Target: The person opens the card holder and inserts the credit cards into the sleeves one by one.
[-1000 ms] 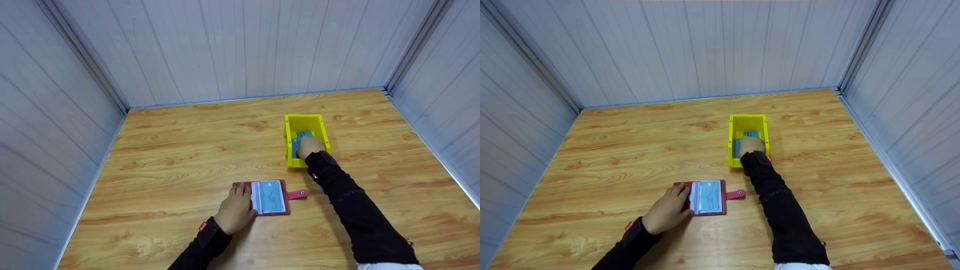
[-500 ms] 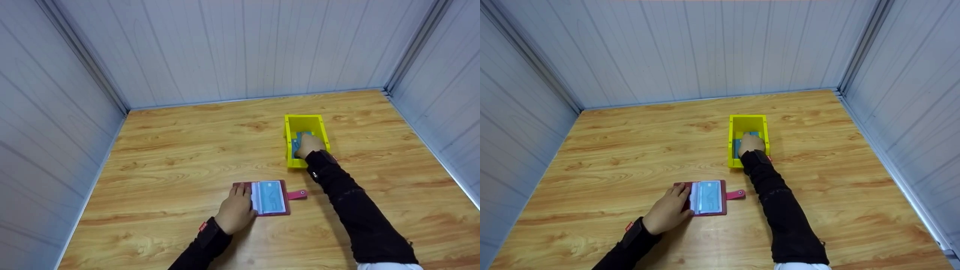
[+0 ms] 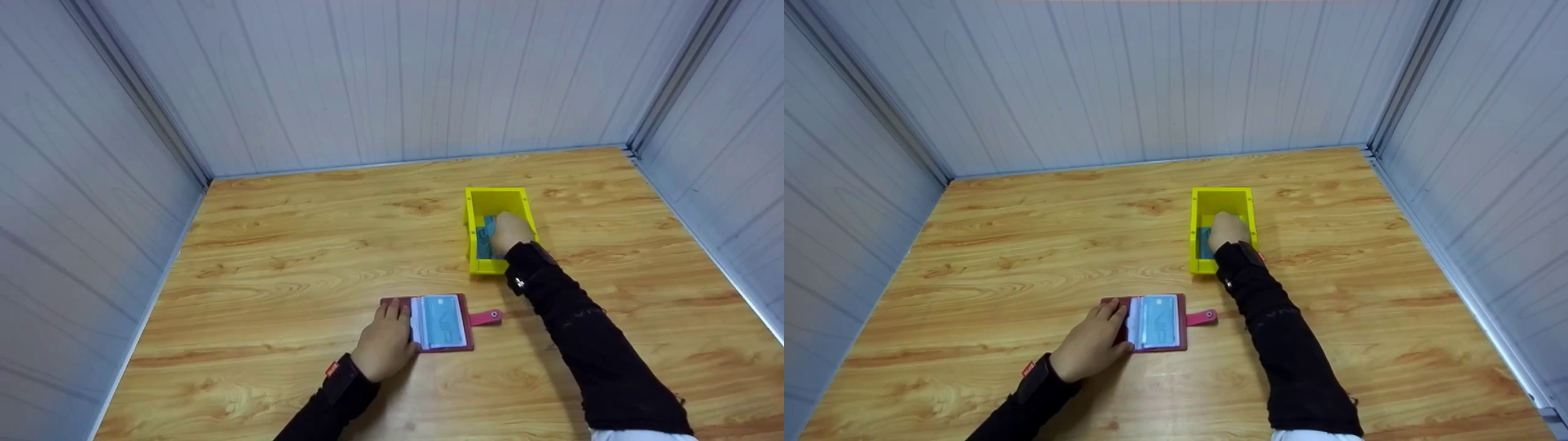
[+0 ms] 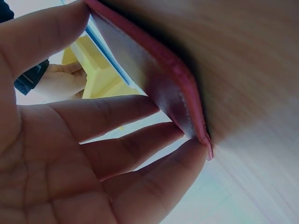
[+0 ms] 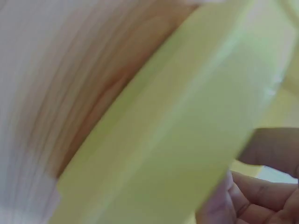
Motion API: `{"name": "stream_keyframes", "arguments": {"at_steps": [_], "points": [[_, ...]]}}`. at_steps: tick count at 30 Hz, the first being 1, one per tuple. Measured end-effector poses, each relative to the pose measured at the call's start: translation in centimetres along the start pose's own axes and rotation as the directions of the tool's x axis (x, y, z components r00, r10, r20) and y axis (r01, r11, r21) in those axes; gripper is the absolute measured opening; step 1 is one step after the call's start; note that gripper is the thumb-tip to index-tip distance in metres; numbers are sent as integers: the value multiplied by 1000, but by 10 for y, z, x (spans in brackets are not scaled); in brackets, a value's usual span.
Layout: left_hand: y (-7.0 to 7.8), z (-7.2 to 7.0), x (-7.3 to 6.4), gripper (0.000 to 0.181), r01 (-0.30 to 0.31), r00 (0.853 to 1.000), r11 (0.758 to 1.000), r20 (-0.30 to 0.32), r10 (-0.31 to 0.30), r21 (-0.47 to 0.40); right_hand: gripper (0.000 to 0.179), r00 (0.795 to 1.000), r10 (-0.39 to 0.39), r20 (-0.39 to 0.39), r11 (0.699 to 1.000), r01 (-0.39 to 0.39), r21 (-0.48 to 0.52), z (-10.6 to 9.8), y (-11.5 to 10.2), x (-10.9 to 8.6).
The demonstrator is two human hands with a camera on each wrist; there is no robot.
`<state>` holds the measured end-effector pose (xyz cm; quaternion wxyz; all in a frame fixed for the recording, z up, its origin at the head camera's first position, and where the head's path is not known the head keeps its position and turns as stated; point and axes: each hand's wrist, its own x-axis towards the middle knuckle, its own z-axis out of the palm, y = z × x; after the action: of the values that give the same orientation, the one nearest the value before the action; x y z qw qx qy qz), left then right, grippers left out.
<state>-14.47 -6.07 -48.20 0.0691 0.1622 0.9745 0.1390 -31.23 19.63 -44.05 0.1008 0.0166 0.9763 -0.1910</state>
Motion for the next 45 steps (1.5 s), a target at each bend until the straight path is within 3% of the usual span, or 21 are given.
{"name": "stream_keyframes", "arguments": {"at_steps": [6, 16, 21, 24, 29, 31, 37, 40, 45], "points": [[0, -1, 0, 67, 4, 1000, 1000, 12, -4, 2, 47, 1000, -16, -6, 988, 16, 151, -15, 6, -10], [0, 0, -1, 68, -12, 1000, 1000, -5, 12, 6, 37, 986, -83, -146, 948, 124, 294, -34, 5, -34], [-2, 0, -2, 68, -23, 999, 1000, -22, 24, 9, 32, 978, -109, -176, 923, 165, 348, -35, 3, -45], [-2, 1, -2, 68, -21, 1000, 1000, -20, 21, 10, 28, 984, -120, -133, 879, 168, 446, -32, 4, -49], [-1, 0, 0, 66, -9, 1000, 1000, -5, 9, 2, 24, 985, -166, 37, 750, 102, 653, -18, 7, -57], [-1, 0, 0, 67, -5, 1000, 1000, 3, 5, 2, 23, 980, -180, 88, 720, 71, 690, -10, 9, -61], [1, -1, 2, 67, 11, 999, 1000, 38, -12, 19, 15, 956, -242, 164, 672, 44, 739, 18, 17, -67], [1, -1, 3, 67, 17, 999, 1000, 45, -18, 26, 13, 932, -294, 210, 674, 46, 737, 31, 21, -68], [0, 1, 1, 67, 3, 1000, 1000, 19, -3, 26, 13, 888, -329, 322, 637, -43, 770, 49, 26, -70]]}}
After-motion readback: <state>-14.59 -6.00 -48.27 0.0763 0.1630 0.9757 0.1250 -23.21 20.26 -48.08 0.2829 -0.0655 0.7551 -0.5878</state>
